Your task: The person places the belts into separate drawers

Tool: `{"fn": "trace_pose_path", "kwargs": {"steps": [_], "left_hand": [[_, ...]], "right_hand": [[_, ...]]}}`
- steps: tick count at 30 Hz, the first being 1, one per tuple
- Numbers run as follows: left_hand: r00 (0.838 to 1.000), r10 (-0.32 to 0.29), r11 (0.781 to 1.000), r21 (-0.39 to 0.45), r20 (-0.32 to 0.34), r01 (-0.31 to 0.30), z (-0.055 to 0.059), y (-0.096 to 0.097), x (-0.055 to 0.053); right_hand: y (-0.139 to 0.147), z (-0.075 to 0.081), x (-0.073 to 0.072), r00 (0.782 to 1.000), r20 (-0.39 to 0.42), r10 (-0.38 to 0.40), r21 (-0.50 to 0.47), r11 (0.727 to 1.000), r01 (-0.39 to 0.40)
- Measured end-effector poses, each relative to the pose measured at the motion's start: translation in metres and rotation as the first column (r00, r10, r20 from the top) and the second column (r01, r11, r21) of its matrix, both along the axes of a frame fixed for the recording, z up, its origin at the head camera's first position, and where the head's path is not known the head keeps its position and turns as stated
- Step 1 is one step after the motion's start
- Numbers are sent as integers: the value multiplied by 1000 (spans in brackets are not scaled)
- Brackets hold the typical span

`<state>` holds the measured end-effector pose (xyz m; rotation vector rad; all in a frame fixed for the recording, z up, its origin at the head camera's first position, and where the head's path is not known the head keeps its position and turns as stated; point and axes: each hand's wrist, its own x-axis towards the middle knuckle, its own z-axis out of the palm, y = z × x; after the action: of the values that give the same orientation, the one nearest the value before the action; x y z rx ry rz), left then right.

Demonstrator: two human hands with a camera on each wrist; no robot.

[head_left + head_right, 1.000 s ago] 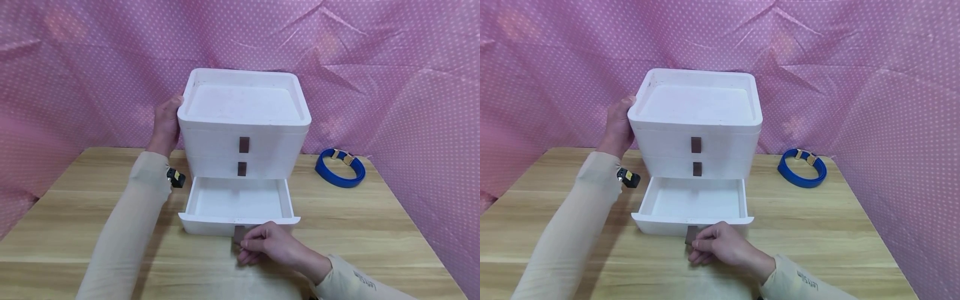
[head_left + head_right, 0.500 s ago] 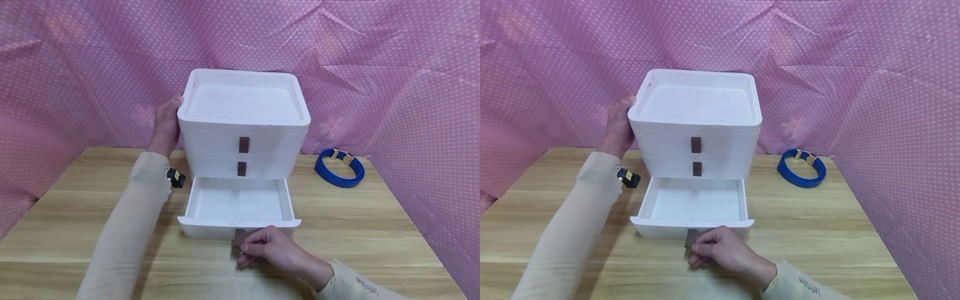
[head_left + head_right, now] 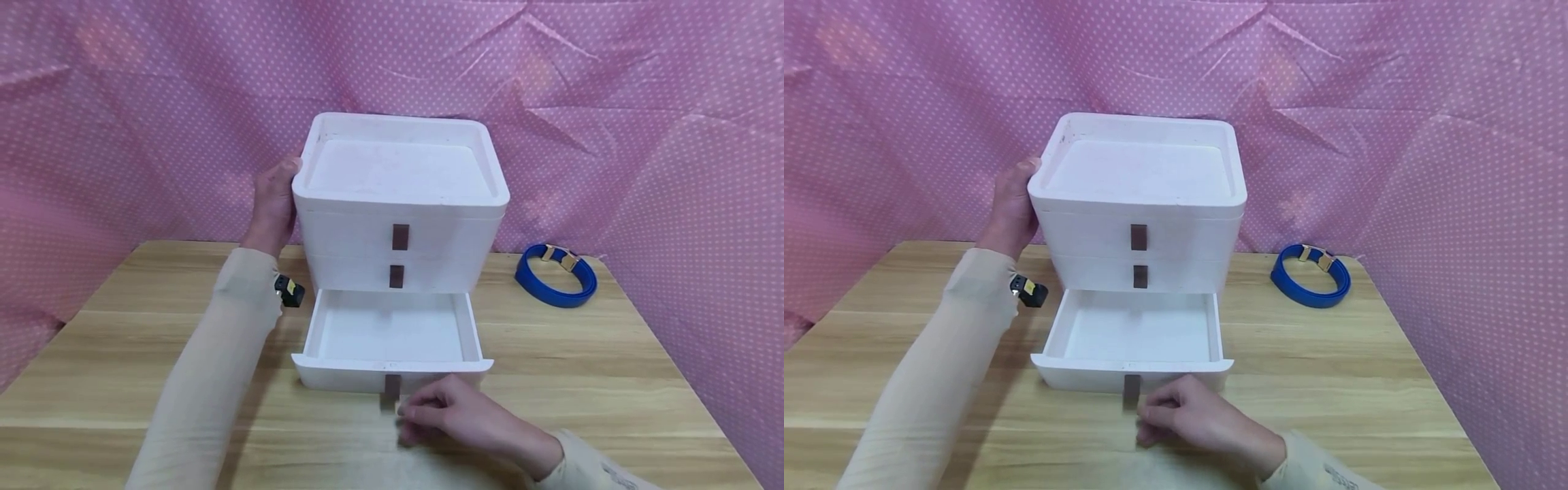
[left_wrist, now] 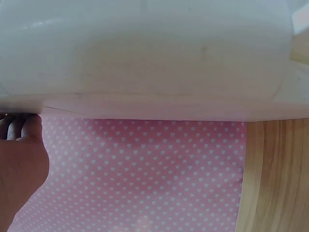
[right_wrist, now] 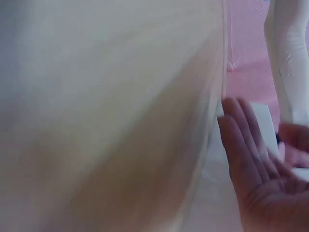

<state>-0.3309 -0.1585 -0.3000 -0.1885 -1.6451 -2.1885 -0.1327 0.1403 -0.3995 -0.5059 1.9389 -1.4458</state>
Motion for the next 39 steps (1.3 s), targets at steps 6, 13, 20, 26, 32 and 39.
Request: {"fn": "trace_pose_path", "kwargs": {"steps": [6,13,20,26,32,39], "left_hand": [[999,6,1000,-27,53,-5,0,-1,1],[999,12,999,-34,51,-11,-1,-3,1],[999,6,999,-37,49,-4,-2,-2,-1],[999,3,1000,-11,44,-2,-1,-7,0],[1000,-22,1000,20,-14,22,-5,-11,1],[999,-41,999,0,-22,41,-1,-5,-2]], "right_hand": [[38,43,-4,954,-224,198,56,980,-190],[87,87,-38,881,-474,-13,57,997,45],[137,73,-93,711,-684,-163,307,820,483],[154,53,-122,703,-711,-29,490,696,525],[168,28,-142,718,-696,24,581,605,544],[183,19,-148,745,-666,28,614,588,527]]}}
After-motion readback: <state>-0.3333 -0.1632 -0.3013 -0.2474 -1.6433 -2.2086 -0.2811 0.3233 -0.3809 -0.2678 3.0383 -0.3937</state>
